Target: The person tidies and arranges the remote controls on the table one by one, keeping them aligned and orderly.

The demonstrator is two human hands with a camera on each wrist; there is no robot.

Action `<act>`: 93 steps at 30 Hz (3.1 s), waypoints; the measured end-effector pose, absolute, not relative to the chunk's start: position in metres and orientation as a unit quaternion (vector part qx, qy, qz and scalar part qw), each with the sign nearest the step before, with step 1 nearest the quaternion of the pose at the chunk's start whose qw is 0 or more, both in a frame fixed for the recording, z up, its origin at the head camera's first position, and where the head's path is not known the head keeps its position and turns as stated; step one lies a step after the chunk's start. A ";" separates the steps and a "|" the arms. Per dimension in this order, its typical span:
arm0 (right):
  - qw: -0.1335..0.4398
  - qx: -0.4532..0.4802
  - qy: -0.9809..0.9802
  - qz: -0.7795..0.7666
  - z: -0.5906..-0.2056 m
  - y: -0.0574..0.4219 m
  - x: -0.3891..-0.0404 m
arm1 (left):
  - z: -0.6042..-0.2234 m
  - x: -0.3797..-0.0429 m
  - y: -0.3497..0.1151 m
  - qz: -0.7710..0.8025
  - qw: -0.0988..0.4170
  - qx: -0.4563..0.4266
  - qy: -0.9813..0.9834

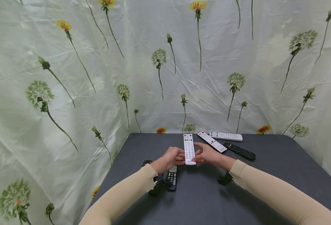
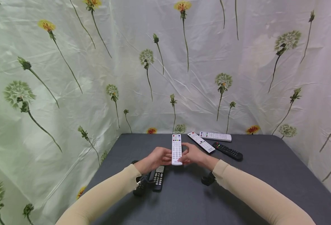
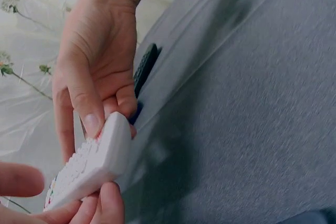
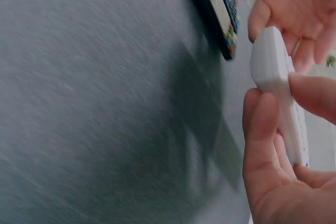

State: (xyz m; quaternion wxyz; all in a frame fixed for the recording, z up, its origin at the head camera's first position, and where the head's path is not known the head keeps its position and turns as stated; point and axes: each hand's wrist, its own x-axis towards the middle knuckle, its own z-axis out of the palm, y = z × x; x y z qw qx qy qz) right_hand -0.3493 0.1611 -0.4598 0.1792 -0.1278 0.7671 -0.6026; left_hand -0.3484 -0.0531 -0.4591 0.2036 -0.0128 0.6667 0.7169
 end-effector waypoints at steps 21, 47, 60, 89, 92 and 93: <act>0.199 -0.146 0.777 -0.579 -0.477 0.149 -0.287 | -0.454 -0.294 -0.056 0.726 0.220 -0.005 0.652; 0.244 -0.149 0.779 -0.558 -0.494 0.143 -0.263 | -0.462 -0.269 -0.053 0.751 0.199 -0.060 0.627; 0.242 -0.150 0.782 -0.554 -0.496 0.142 -0.262 | -0.463 -0.268 -0.057 0.760 0.204 -0.065 0.613; 0.113 -0.135 0.875 -0.450 -0.440 0.182 -0.320 | -0.433 -0.310 -0.014 0.794 0.159 -0.009 0.586; 0.094 -0.134 0.894 -0.416 -0.435 0.190 -0.332 | -0.433 -0.322 -0.001 0.810 0.154 -0.015 0.566; 0.086 -0.136 0.900 -0.405 -0.433 0.192 -0.336 | -0.433 -0.326 0.004 0.817 0.151 -0.019 0.556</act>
